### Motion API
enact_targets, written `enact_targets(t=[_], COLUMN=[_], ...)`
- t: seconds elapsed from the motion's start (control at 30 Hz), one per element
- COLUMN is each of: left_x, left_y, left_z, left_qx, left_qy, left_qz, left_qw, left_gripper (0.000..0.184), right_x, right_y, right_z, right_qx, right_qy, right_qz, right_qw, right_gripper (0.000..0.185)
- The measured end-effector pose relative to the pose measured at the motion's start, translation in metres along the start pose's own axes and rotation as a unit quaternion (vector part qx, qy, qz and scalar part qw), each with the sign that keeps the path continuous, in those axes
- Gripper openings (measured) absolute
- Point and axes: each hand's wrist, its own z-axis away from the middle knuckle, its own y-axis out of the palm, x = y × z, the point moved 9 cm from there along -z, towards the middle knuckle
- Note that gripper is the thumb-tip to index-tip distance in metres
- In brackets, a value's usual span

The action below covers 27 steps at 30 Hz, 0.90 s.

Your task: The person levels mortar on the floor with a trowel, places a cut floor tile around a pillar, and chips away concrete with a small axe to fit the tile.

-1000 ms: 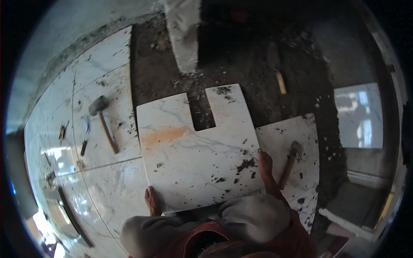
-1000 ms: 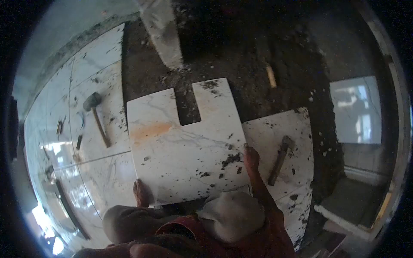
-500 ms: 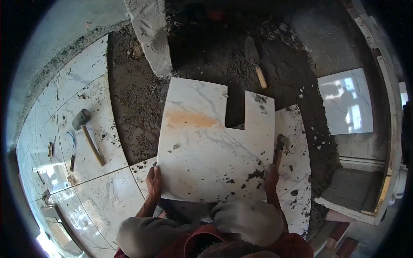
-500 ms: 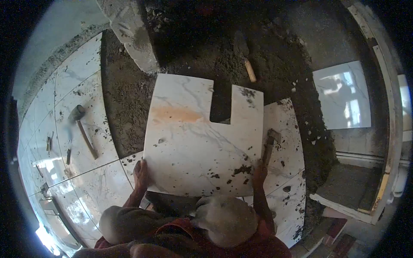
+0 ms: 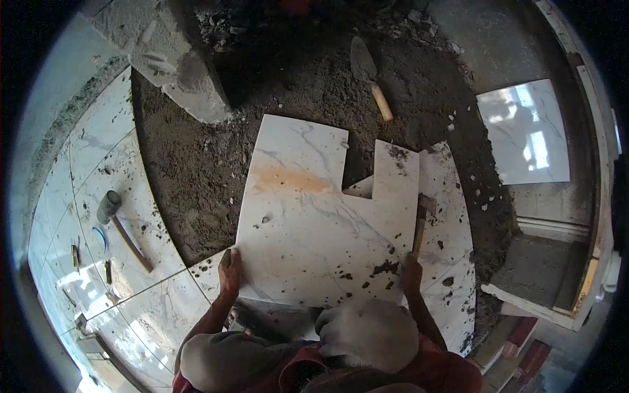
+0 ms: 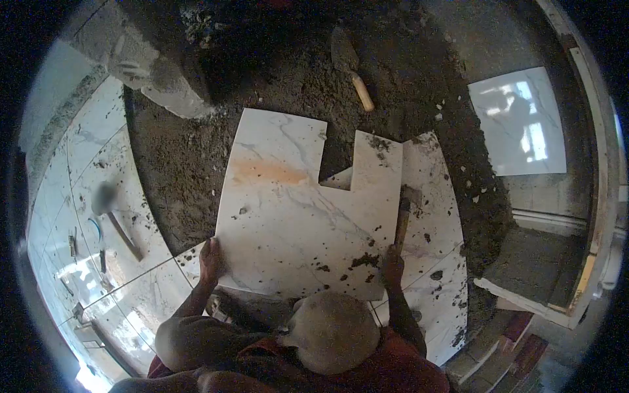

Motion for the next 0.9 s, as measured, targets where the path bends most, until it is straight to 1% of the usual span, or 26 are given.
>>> enact_targets(t=[0.03,0.07,0.1,0.13,0.17,0.2,0.23,0.27,0.3,0.33,0.37,0.4,0.43,0.5,0.53,0.57,0.63,0.67,0.7,0.77,0.8,0.83,0.87,0.9], left_x=[0.005,0.006,0.012,0.019,0.033,0.042,0.041,0.033,0.026,0.021,0.017,0.016,0.008,-0.005,-0.004,-0.007,-0.017,-0.028,-0.010,0.013,0.004,-0.002,0.022,0.025], left_y=[0.001,-0.001,-0.001,-0.004,-0.012,-0.013,-0.014,-0.015,-0.016,-0.015,-0.015,-0.015,-0.018,-0.012,-0.015,-0.018,-0.027,-0.033,-0.057,-0.094,-0.101,-0.109,-0.129,-0.137], left_z=[-0.002,-0.005,-0.008,-0.011,-0.016,-0.026,-0.031,-0.031,-0.032,-0.032,-0.031,-0.028,-0.027,-0.012,-0.011,-0.013,-0.007,-0.001,-0.003,-0.002,0.005,0.012,0.013,0.019], left_qx=[0.006,0.007,0.035,0.062,0.061,0.094,0.127,0.143,0.145,0.173,0.201,0.226,0.224,0.292,0.287,0.291,0.294,0.283,0.242,0.187,0.169,0.150,0.142,0.140], left_qy=[-0.007,-0.007,-0.030,-0.052,-0.056,0.002,0.063,0.113,0.116,0.094,0.070,0.044,0.045,0.107,0.188,0.185,0.145,0.152,0.207,0.087,0.032,-0.025,-0.019,-0.020], left_qz=[0.028,0.026,0.012,-0.003,-0.010,-0.071,-0.132,-0.219,-0.226,-0.282,-0.338,-0.389,-0.395,-0.359,-0.373,-0.375,-0.330,-0.338,-0.301,-0.202,-0.223,-0.244,-0.252,-0.250], left_qw=[1.000,1.000,0.999,0.997,0.997,0.993,0.981,0.959,0.956,0.939,0.917,0.892,0.890,0.880,0.862,0.861,0.885,0.885,0.899,0.958,0.960,0.958,0.957,0.958], left_gripper=[0.040,0.040,0.040,0.039,0.039,0.039,0.038,0.039,0.039,0.037,0.035,0.032,0.032,0.026,0.021,0.021,0.017,0.018,0.021,0.022,0.023,0.025,0.030,0.030], right_x=[0.000,0.030,0.070,0.110,0.174,0.214,0.251,0.274,0.296,0.313,0.331,0.345,0.357,0.353,0.345,0.346,0.355,0.348,0.336,0.317,0.298,0.239,0.232,0.233], right_y=[0.003,-0.001,0.006,0.013,0.023,0.046,0.073,0.111,0.142,0.177,0.198,0.216,0.229,0.253,0.259,0.255,0.250,0.242,0.222,0.168,0.139,0.115,0.082,0.053], right_z=[-0.002,-0.010,-0.032,-0.053,-0.062,-0.089,-0.120,-0.161,-0.193,-0.232,-0.250,-0.263,-0.276,-0.318,-0.330,-0.329,-0.317,-0.321,-0.332,-0.354,-0.380,-0.469,-0.479,-0.477], right_qx=[0.019,0.040,0.037,0.031,-0.062,-0.036,-0.040,0.012,0.009,0.071,0.069,0.067,0.066,0.054,0.042,0.044,0.064,0.057,0.051,-0.016,-0.036,-0.103,-0.087,-0.069], right_qy=[0.040,-0.075,-0.108,-0.140,-0.287,-0.354,-0.362,-0.327,-0.340,-0.226,-0.257,-0.230,-0.203,-0.202,-0.202,-0.198,-0.209,-0.253,-0.296,-0.264,-0.205,-0.336,-0.252,-0.161], right_qz=[-0.027,0.202,0.259,0.315,0.271,0.247,0.222,0.218,0.206,0.280,0.283,0.339,0.392,0.383,0.380,0.380,0.410,0.360,0.310,0.304,0.335,0.455,0.347,0.230], right_qw=[0.999,0.976,0.959,0.938,0.917,0.901,0.905,0.919,0.918,0.930,0.921,0.910,0.895,0.900,0.901,0.902,0.886,0.896,0.902,0.915,0.919,0.818,0.899,0.957], right_gripper=[0.040,0.031,0.032,0.037,0.036,0.038,0.038,0.043,0.043,0.044,0.046,0.048,0.050,0.053,0.055,0.055,0.059,0.061,0.063,0.059,0.055,0.051,0.051,0.052])
